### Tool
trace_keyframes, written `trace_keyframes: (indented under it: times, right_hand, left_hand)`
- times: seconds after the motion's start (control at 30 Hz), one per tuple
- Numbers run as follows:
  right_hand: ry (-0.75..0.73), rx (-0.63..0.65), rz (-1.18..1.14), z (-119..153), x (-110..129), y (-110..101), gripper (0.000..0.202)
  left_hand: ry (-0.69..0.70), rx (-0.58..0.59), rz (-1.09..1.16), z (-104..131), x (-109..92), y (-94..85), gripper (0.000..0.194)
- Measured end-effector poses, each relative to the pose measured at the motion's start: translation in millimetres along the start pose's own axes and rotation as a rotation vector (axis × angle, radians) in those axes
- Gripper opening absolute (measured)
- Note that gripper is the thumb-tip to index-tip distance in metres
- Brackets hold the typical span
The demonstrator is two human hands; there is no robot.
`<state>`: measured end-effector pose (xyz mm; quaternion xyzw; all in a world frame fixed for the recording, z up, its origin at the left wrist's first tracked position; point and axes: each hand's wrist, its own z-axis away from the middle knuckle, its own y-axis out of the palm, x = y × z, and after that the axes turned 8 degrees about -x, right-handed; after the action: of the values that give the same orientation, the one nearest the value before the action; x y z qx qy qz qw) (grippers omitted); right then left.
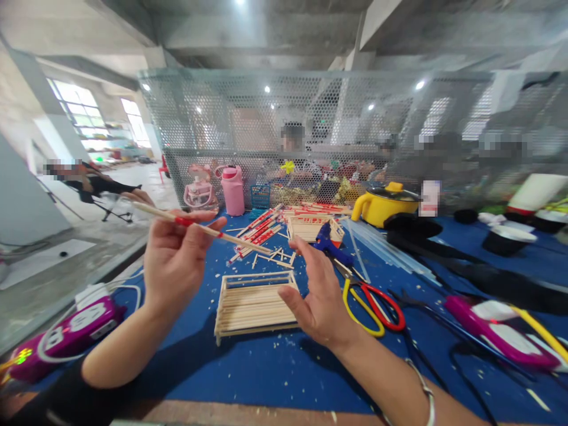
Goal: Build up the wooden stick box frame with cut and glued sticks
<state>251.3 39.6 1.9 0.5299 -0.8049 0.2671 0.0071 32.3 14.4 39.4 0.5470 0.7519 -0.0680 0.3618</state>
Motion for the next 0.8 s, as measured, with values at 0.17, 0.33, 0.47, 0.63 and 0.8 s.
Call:
trace_keyframes:
  times: [0.17,0.33,0.47,0.63,0.8]
  right_hand:
    - [-0.054,0.081,0.053,-1.6,4.3,7.0,0.048]
    - [-0.012,0.188,0.006,-10.3,9.5,5.3,0.029]
    - [0.055,0.205,-0.111,-13.6,-4.3,-6.7,0.038]
    - [0.395,-0.003,-0.156,-11.7,-26.9,-14.0,0.04]
    - [0.504,-0.024,-0.123,-12.5,-26.9,-8.5,0.041]
  left_hand:
    - [-0.554,0.079,0.278,13.9,1.9,6.7,0.013]
    - [-0.665,0.037,0.305,16.5,9.1,7.6,0.014]
    - [-0.353,-0.213,-0.217,-20.0,29.9,-23.8,0.009]
    - [-0.267,-0.13,-0.644,-48.8,68.0,-74.5,0.019]
    - [-0.28,0.307,-0.981,-31.1,95.3,-81.5,0.036]
